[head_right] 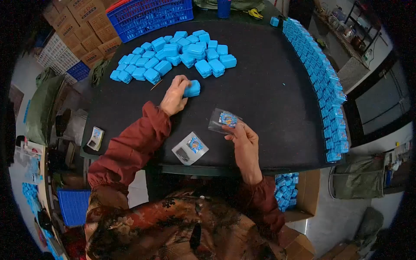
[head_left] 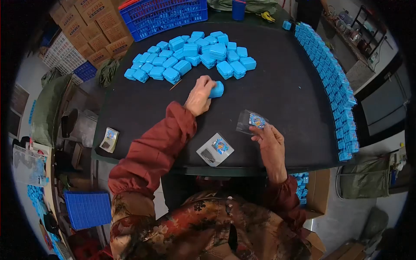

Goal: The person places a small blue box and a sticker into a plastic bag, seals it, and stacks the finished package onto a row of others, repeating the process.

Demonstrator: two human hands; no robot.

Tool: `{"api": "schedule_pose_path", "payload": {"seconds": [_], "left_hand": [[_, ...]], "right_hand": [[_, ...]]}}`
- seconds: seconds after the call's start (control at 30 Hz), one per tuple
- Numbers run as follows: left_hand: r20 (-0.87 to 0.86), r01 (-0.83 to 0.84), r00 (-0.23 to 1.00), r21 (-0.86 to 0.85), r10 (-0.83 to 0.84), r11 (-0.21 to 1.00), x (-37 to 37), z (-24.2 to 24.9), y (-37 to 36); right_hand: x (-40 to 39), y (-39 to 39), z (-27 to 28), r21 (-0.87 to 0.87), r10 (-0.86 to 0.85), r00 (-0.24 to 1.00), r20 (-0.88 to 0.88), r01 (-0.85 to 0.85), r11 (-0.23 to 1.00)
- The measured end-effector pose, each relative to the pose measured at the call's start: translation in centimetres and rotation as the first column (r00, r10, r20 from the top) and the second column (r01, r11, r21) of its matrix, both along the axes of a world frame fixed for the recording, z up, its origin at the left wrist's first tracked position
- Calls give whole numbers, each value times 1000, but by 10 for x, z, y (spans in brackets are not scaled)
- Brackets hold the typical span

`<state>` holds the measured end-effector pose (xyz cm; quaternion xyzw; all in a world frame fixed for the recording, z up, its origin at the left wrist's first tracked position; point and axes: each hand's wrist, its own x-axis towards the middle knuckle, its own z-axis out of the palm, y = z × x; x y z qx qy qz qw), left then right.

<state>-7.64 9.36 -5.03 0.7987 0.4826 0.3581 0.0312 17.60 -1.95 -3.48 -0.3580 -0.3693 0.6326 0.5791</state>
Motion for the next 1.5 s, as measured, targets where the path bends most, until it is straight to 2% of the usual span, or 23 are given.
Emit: {"api": "schedule_pose_path", "payload": {"seconds": [0.03, 0.07, 0.2, 0.27, 0.4, 0.47, 0.5, 0.57, 0.67, 0.7, 0.77, 1.0, 1.17, 1.3, 1.37, 1.5], "left_hand": [[15, 117, 993, -44, -116, 992, -2, 3, -8], [76, 151, 986, -46, -147, 987, 0, 6, -15], [93, 124, 988, -33, -120, 992, 3, 0, -5], [213, 59, 977, -158, -24, 986, 9, -2, 0], [250, 71, 967, -117, -39, 991, 11, 7, -14], [526, 274, 845, -269, -98, 923, 13, 19, -33], [524, 273, 846, -271, -96, 923, 15, 26, -44], [759, 467, 633, -216, -153, 857, 20, 40, -65], [790, 504, 587, -187, -176, 843, 24, 42, -83], [790, 506, 586, -186, -177, 842, 24, 42, -86], [713, 477, 672, -212, -199, 853, 24, 42, -93], [641, 409, 735, -159, -221, 899, 32, 44, -102], [637, 438, 732, -170, -241, 883, 32, 41, -103], [635, 463, 732, -200, -246, 863, 32, 42, -107], [581, 464, 761, -176, -289, 868, 34, 41, -109], [462, 437, 821, -129, -336, 890, 39, 55, -117]], "right_hand": [[0, 1, -2, -8, 1, 1000, -27, -1, 1000], [-1, 2, -4, -16, 3, 998, -55, -4, 1000], [-2, 10, -19, -20, 62, 990, -123, -65, 998], [-1, 13, -22, -2, 108, 982, -153, -109, 994], [1, 15, -11, -32, 86, 984, -156, -92, 995], [1, 14, -9, -14, 96, 981, -167, -100, 995], [1, 14, -9, -16, 96, 981, -169, -100, 995], [-1, 15, -10, 35, 135, 971, -198, -131, 991], [-6, 14, -9, 53, 144, 958, -247, -135, 989], [-8, 12, -8, 53, 143, 959, -246, -133, 990], [-8, 9, -3, 61, 142, 957, -252, -131, 990], [-4, 6, -7, 130, 174, 949, -262, -144, 981], [0, 7, -14, 265, 219, 966, -136, -178, 948], [-1, 4, -8, 271, 162, 986, -49, -143, 952], [3, 6, -13, 330, 179, 983, 38, -181, 926], [5, 4, -8, 332, 225, 970, 86, -241, 912]]}}
